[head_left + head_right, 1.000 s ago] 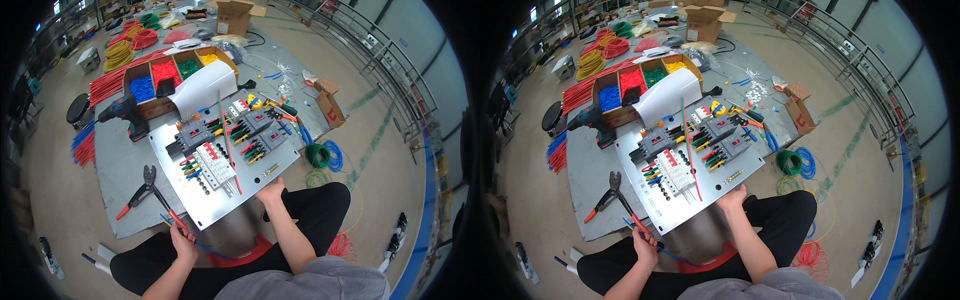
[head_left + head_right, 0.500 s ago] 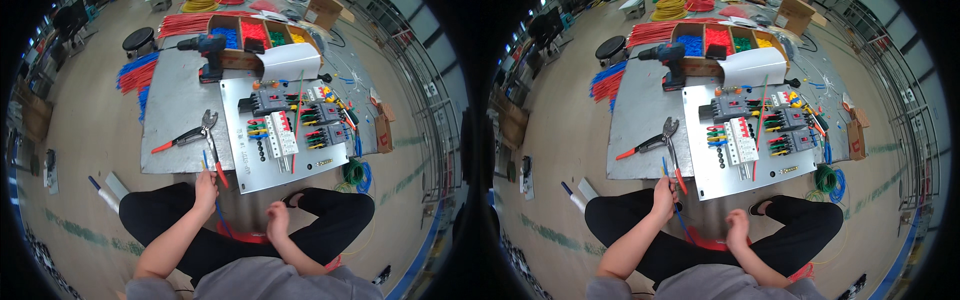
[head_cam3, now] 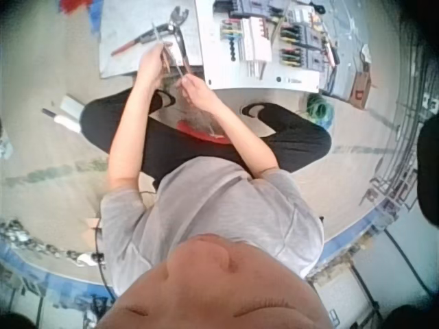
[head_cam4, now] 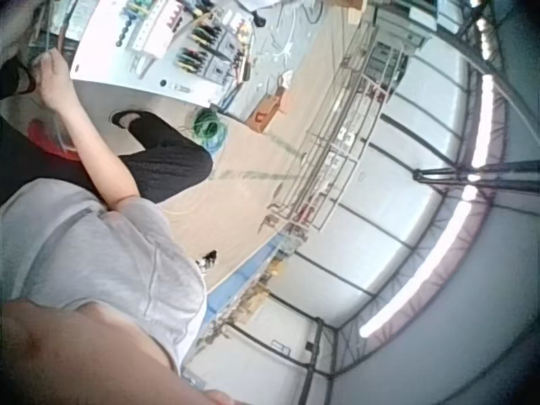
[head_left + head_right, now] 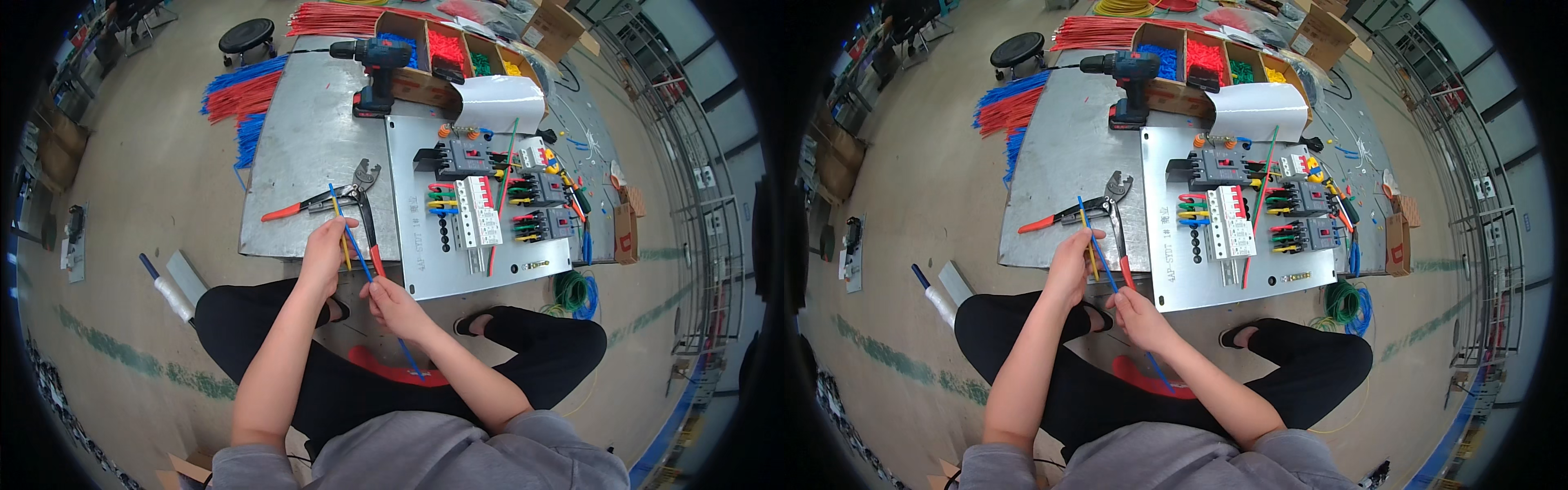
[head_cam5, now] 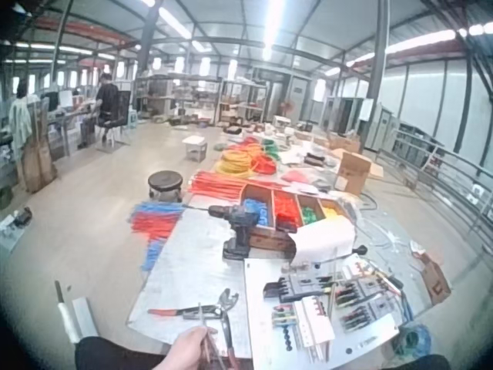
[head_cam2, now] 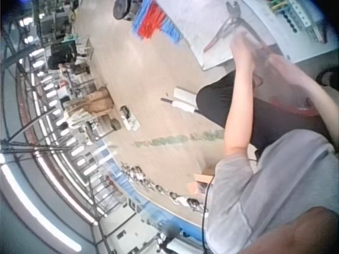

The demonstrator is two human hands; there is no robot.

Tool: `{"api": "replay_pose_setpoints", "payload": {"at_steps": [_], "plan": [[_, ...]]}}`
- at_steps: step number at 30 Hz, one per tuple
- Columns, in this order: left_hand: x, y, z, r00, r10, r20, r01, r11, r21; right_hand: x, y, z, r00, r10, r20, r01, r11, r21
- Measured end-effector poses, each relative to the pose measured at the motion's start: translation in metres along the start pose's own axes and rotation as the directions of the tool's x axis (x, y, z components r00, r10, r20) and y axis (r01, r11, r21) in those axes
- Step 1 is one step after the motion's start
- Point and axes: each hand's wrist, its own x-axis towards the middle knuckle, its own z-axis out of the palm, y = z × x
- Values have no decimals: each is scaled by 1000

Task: The person strips insulation from colored wires using a yellow wire stripper and inserts them into terminals on a DIN rail-mounted electrical panel. They use pliers to cut wires and a screwdriver to tighten terminal screws, working with red, blue, yellow, and green wires.

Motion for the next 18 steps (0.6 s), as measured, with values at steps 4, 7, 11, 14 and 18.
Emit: {"api": "replay_pose_setpoints", "payload": {"at_steps": [4, 7, 11, 14, 18], "plan": [[9, -19, -4, 991, 132, -32, -114, 939, 323, -17, -9, -11, 990, 132, 59, -132, 991, -6], [16, -26, -8, 985, 170, 1, -145, 838, 526, -24, 6, -25, 990, 117, 80, -111, 991, -68], [18, -18, -6, 913, 407, 24, -258, 530, 808, -25, 11, -22, 981, 194, 26, -186, 964, -191], [17, -19, -2, 883, 469, -23, -295, 593, 749, -23, 8, -12, 978, 203, -37, -206, 944, -257], [19, -19, 5, 860, 503, -87, -259, 577, 774, -18, 18, -10, 988, 111, -106, -141, 931, -337]]}}
